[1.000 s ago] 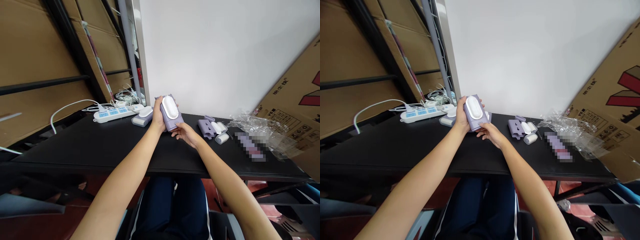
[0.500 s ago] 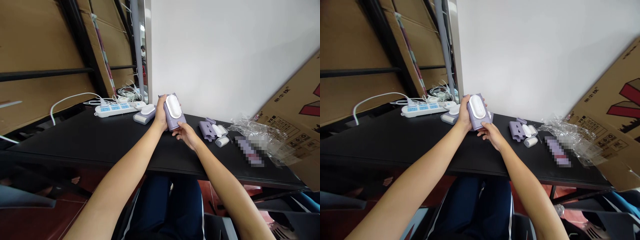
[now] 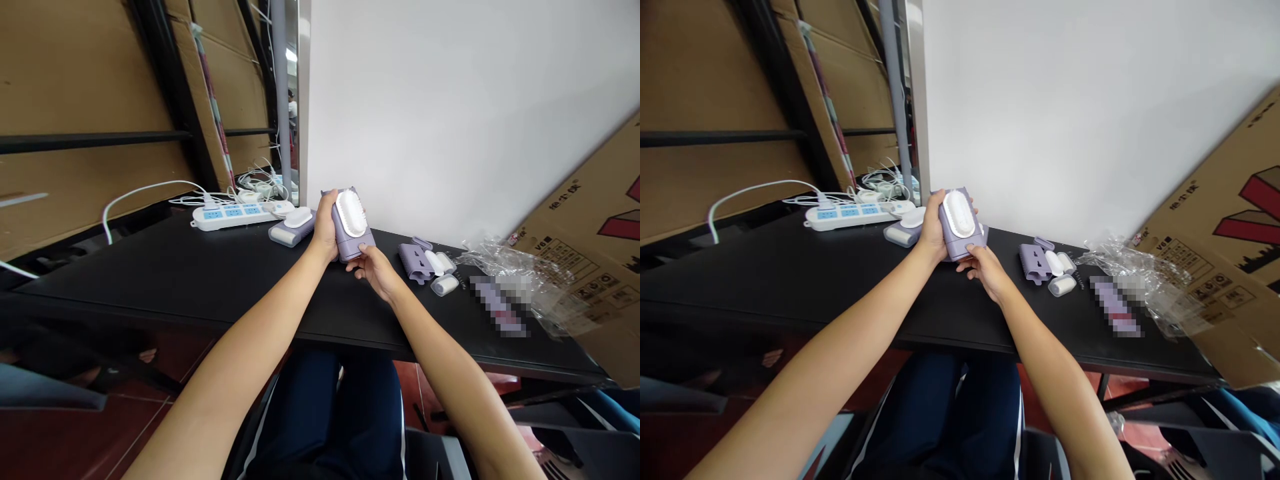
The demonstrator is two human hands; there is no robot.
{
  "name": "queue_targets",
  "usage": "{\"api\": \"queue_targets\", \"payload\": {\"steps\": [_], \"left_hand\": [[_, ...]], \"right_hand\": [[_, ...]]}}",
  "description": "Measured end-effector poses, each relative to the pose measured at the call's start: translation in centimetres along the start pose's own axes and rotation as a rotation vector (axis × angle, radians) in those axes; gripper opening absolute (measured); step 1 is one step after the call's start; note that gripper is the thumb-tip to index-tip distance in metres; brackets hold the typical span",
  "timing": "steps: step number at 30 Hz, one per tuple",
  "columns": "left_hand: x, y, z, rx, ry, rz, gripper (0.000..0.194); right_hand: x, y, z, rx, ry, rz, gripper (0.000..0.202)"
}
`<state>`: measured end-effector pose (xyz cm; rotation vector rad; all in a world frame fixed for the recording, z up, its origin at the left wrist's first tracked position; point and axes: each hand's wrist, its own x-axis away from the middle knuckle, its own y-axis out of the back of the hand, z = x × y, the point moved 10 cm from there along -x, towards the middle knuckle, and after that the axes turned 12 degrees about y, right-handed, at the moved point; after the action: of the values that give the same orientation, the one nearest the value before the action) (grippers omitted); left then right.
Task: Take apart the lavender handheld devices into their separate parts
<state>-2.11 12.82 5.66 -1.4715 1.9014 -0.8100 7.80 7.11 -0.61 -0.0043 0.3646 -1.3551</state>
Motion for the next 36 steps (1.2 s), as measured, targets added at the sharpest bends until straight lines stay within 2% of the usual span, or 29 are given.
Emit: {"api": "queue_targets", "payload": {"steps": [8, 18, 25, 36], "left_hand": [[-0.1, 0.2, -0.7, -0.019, -0.059, -0.003, 0.050], [-0.4, 0.6, -1.0, 0.030, -0.045, -0.017, 0.049], [-0.8, 2.3, -3.4, 0.155, -0.146, -0.089, 0.046], [-1.2, 3.8, -4.8, 0.188, -0.220, -0.148, 0.040]], "right_hand": [[0.1, -0.1, -0.3, -0.014, -0.025, -0.015, 0.039], [0.0, -0.3, -0.2, -0.009, -0.028, 0.011, 0.039], [0.1, -0.3, -0.3, 0.036, -0.032, 0.022, 0.041], [0.2, -0.1, -0.5, 0.098, -0.073, 0.053, 0.042]]}}
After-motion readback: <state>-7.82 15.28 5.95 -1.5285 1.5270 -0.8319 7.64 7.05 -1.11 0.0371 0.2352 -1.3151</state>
